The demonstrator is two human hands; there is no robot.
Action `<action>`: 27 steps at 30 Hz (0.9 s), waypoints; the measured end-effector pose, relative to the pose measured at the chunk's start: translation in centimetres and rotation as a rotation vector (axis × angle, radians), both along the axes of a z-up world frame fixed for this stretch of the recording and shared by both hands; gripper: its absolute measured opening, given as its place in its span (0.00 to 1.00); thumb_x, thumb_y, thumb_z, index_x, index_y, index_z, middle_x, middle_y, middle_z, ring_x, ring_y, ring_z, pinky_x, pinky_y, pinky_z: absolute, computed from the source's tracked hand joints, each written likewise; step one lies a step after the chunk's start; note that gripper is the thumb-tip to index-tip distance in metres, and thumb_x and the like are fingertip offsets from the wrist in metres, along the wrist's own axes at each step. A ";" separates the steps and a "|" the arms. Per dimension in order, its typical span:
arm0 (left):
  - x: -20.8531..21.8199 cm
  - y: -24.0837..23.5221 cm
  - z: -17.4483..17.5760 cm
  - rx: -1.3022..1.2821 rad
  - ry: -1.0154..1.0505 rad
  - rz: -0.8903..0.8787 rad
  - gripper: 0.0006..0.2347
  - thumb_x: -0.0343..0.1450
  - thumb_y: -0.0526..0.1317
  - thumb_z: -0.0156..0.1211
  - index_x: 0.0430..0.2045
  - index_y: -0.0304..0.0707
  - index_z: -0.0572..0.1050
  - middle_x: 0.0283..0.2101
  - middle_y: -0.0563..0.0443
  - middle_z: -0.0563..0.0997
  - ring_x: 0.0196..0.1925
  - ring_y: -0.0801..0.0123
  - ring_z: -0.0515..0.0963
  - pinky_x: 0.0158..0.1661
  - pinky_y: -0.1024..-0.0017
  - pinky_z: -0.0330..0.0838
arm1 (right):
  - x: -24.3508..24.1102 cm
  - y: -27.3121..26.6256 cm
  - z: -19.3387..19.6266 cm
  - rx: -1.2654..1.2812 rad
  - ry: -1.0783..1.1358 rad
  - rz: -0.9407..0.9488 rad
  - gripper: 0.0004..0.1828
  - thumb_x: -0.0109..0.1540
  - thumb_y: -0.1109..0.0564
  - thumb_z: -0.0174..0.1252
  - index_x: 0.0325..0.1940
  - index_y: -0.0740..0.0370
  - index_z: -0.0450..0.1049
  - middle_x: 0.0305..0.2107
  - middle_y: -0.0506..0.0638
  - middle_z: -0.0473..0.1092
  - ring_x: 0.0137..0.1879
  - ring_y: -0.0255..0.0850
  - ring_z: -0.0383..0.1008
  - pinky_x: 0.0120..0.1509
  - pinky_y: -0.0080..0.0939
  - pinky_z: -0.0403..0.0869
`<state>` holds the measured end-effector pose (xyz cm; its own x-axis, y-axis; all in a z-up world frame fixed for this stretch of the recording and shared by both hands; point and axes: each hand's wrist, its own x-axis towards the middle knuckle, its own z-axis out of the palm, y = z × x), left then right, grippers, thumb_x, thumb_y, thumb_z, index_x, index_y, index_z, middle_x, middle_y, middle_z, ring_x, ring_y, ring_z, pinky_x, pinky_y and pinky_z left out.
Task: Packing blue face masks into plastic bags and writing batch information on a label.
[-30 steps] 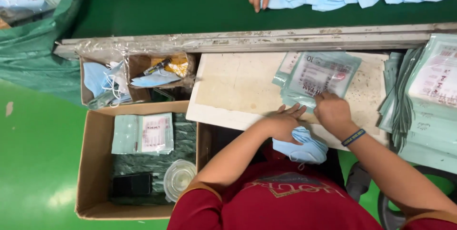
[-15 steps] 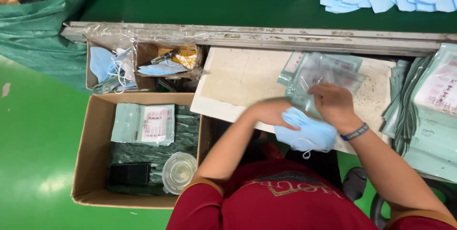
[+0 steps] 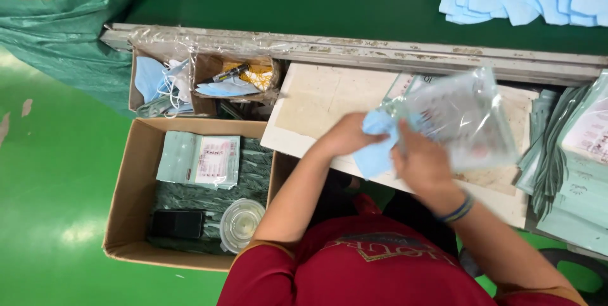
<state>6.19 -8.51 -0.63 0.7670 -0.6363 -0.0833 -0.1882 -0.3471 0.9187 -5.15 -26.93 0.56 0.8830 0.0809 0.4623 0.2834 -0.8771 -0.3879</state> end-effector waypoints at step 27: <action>-11.7 -1.1 4.1 0.200 -0.476 0.089 0.09 0.77 0.45 0.59 0.46 0.43 0.79 0.46 0.44 0.81 0.50 0.53 0.79 0.49 0.59 0.74 | -1.9 -8.0 -1.0 0.693 0.656 0.268 0.15 0.55 0.58 0.70 0.45 0.65 0.83 0.30 0.50 0.81 0.34 0.34 0.77 0.38 0.35 0.76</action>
<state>-5.47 -9.65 3.49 0.8000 -0.5740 0.1749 -0.5307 -0.5407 0.6528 -7.05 -34.88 -0.40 0.9730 0.2117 -0.0916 -0.0156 -0.3357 -0.9418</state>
